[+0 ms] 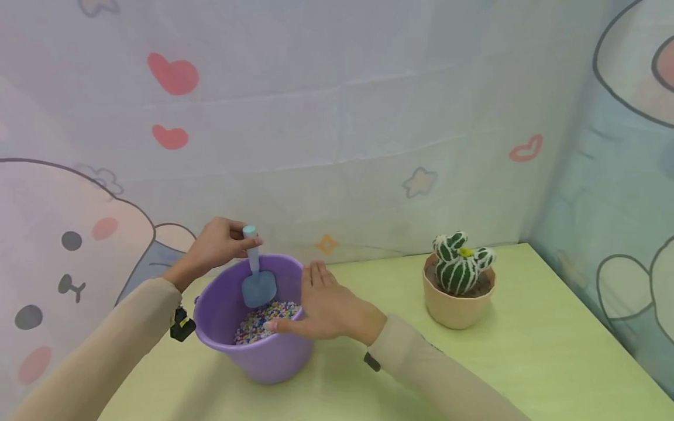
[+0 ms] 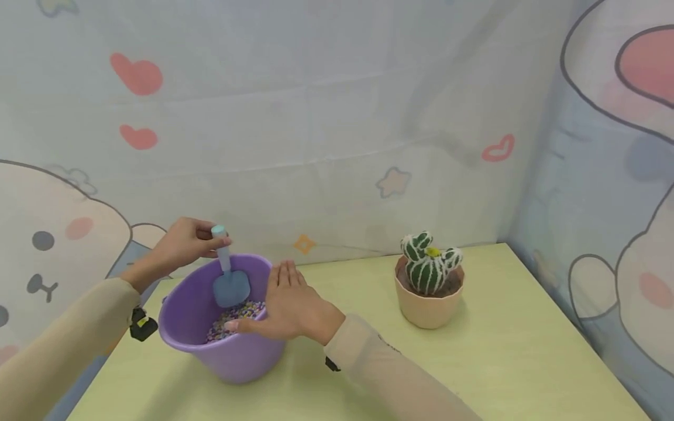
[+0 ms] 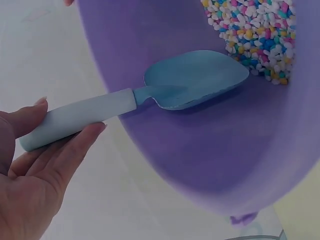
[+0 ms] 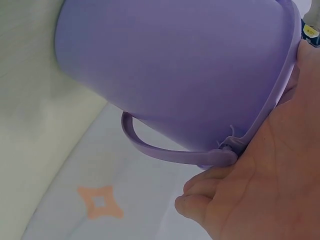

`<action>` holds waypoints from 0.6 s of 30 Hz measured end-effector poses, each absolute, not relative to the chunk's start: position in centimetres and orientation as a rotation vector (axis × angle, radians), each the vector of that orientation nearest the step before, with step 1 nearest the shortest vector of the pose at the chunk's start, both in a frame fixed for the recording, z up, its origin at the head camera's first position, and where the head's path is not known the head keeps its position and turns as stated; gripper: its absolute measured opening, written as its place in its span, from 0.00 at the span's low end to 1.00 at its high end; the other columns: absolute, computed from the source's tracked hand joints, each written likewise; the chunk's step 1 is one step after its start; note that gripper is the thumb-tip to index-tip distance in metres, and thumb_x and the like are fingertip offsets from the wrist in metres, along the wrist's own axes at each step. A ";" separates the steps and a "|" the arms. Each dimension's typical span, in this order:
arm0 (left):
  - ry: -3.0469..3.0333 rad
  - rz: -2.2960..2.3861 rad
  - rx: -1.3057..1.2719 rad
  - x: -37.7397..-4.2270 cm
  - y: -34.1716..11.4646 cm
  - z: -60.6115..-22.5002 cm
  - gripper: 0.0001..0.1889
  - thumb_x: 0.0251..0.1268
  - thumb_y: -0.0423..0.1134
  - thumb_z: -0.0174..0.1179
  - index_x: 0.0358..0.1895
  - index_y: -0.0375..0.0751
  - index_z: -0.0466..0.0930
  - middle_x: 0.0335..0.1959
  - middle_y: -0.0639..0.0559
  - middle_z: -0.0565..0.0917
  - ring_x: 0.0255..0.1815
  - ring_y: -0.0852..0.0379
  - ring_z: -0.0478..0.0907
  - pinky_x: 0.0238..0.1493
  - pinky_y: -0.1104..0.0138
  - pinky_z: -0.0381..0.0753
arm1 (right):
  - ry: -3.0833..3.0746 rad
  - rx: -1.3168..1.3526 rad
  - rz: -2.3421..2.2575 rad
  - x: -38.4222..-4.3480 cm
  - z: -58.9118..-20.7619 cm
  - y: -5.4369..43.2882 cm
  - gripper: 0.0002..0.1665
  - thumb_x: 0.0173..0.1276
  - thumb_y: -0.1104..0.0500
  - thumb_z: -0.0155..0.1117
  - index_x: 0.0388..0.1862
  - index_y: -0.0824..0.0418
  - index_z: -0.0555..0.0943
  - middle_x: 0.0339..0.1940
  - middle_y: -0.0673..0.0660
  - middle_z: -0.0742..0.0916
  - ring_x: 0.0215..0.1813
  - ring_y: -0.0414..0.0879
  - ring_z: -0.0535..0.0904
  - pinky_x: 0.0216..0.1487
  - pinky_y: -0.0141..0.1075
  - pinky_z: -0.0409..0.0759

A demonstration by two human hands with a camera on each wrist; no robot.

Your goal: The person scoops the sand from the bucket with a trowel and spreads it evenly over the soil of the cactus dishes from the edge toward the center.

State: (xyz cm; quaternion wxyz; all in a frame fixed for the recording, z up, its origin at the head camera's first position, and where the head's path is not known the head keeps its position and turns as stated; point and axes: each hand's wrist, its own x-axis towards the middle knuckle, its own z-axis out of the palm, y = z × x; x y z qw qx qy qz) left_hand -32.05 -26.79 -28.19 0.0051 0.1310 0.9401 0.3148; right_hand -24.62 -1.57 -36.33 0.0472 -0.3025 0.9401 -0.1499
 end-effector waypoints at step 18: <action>3.032 0.831 0.494 -31.7 -25.0 -30.5 0.22 0.72 0.47 0.69 0.60 0.37 0.86 0.53 0.36 0.90 0.52 0.41 0.90 0.51 0.52 0.94 | 2.859 -0.922 -0.457 -24.6 -36.3 -1.6 0.78 0.66 0.11 0.40 0.85 0.74 0.42 0.86 0.75 0.48 0.90 0.64 0.41 0.93 0.50 0.46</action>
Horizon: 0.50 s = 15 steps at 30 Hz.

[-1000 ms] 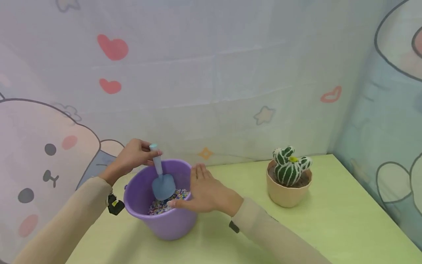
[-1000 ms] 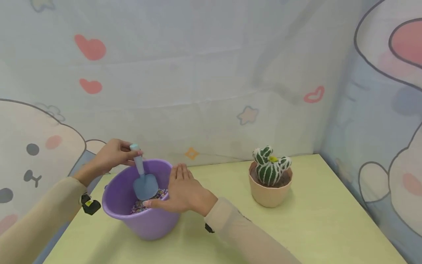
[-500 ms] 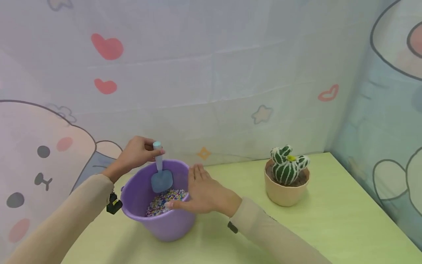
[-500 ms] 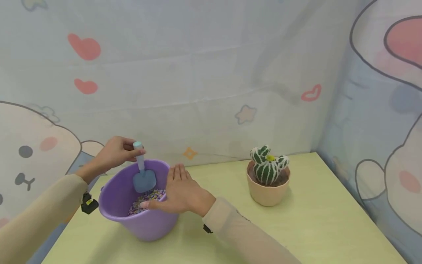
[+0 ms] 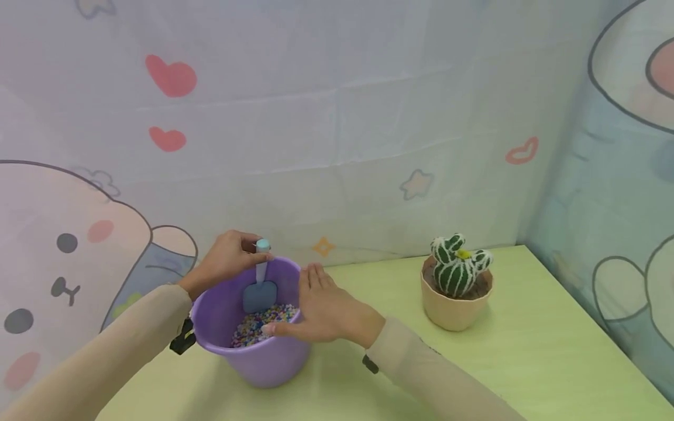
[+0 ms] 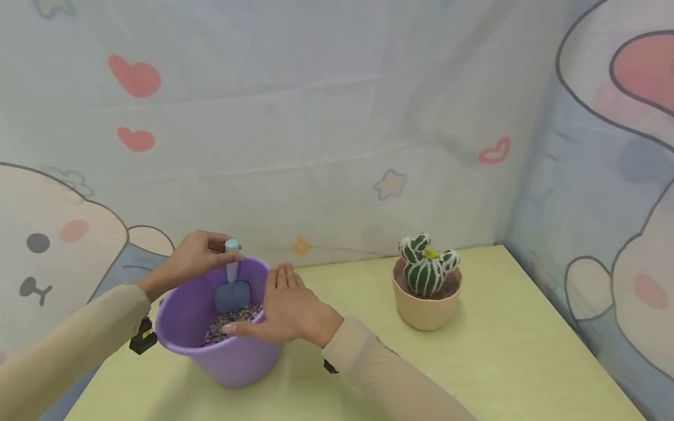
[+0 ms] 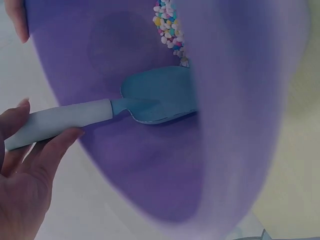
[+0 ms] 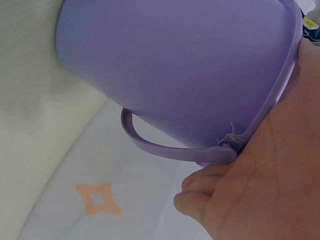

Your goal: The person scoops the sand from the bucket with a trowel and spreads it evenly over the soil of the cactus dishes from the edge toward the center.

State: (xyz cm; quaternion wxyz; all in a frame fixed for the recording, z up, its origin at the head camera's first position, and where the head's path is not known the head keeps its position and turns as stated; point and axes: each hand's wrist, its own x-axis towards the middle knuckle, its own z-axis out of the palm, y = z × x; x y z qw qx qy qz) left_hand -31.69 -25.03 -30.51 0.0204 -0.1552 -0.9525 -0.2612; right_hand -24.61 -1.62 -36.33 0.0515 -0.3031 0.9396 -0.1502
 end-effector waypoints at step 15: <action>-2.859 -0.738 -0.592 -31.6 -24.6 -31.4 0.10 0.73 0.41 0.68 0.36 0.38 0.89 0.35 0.43 0.93 0.39 0.50 0.90 0.35 0.69 0.82 | 2.860 -0.944 -0.475 -24.8 -36.4 -1.7 0.76 0.68 0.13 0.41 0.85 0.75 0.41 0.86 0.76 0.47 0.89 0.65 0.41 0.93 0.49 0.48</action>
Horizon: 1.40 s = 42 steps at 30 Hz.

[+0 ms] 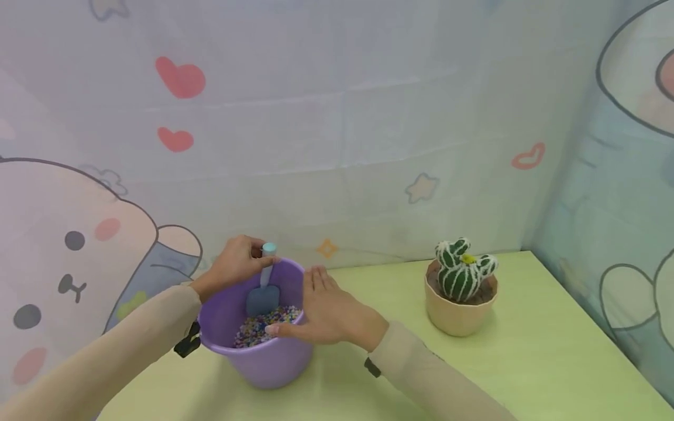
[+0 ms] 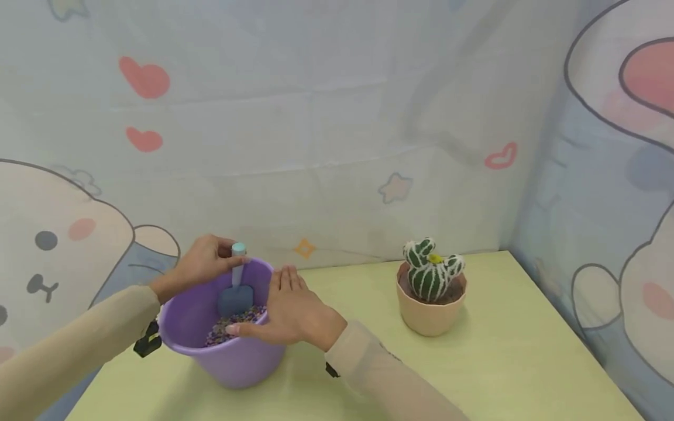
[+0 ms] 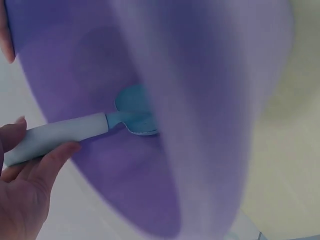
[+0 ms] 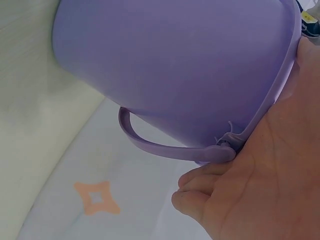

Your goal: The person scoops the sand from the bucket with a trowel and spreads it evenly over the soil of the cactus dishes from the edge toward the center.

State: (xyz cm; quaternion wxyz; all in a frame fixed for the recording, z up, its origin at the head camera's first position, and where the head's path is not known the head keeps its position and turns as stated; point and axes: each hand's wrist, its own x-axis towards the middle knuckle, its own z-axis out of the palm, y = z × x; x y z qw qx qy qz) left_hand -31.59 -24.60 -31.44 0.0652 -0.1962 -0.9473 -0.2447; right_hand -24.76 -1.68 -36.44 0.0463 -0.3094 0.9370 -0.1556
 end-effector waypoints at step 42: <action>-2.957 -1.246 -0.127 -30.3 -25.8 -33.0 0.24 0.79 0.43 0.61 0.61 0.20 0.79 0.61 0.21 0.82 0.45 0.41 0.92 0.48 0.58 0.95 | 2.844 -0.927 -0.468 -24.6 -36.1 -1.8 0.78 0.66 0.11 0.40 0.85 0.74 0.40 0.86 0.76 0.47 0.89 0.65 0.42 0.93 0.49 0.45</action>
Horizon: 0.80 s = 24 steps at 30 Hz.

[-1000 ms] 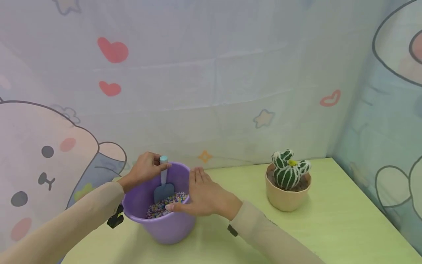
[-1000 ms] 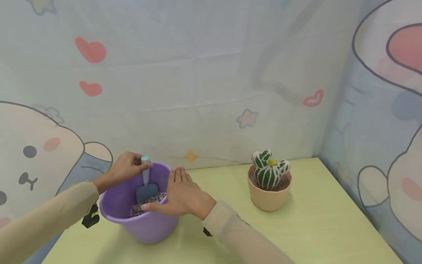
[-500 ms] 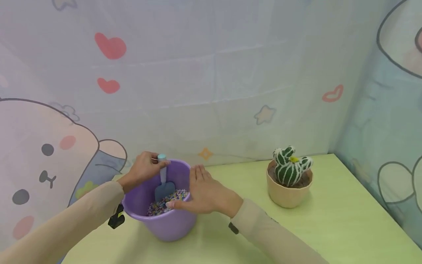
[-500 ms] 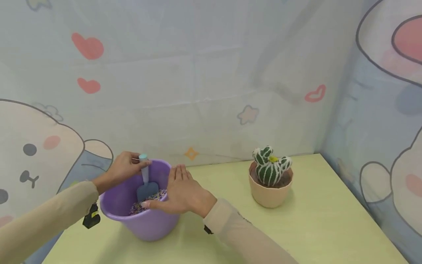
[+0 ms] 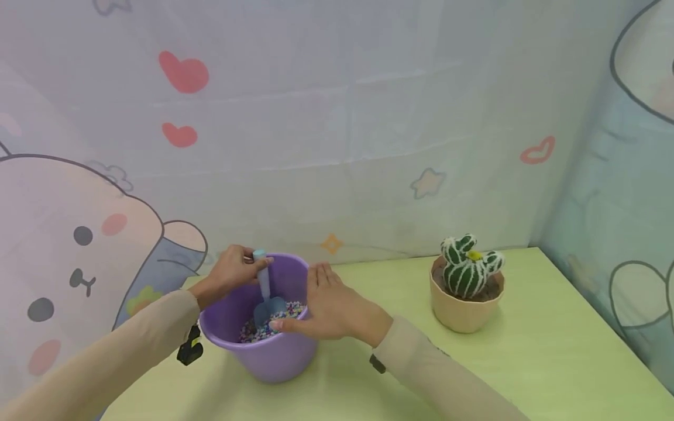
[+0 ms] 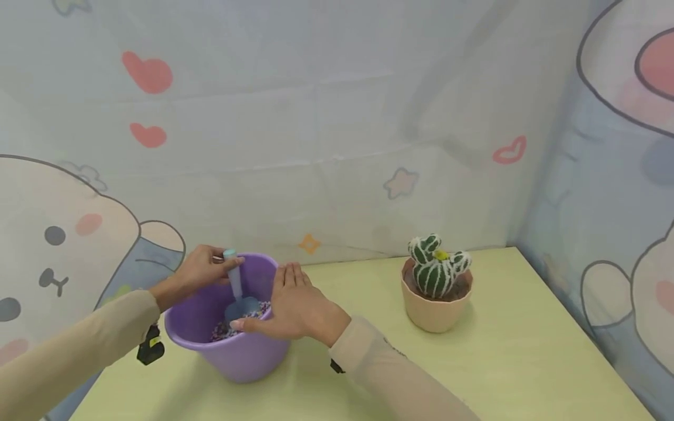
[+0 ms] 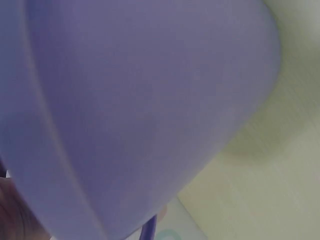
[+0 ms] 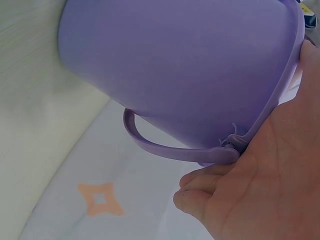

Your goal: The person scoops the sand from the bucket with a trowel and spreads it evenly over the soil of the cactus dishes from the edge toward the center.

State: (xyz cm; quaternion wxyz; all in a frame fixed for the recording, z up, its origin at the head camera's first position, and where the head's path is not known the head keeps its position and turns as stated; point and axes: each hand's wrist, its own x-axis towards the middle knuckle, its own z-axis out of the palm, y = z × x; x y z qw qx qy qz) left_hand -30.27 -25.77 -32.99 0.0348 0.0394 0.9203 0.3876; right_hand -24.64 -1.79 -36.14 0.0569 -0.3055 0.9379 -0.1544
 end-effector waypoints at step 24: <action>2.629 1.157 0.243 -30.7 -23.4 -32.2 0.21 0.82 0.43 0.59 0.52 0.21 0.84 0.44 0.33 0.89 0.39 0.49 0.92 0.51 0.51 0.95 | 2.827 -0.942 -0.516 -24.8 -36.5 -1.6 0.78 0.67 0.12 0.41 0.85 0.74 0.39 0.86 0.77 0.47 0.89 0.66 0.42 0.93 0.50 0.45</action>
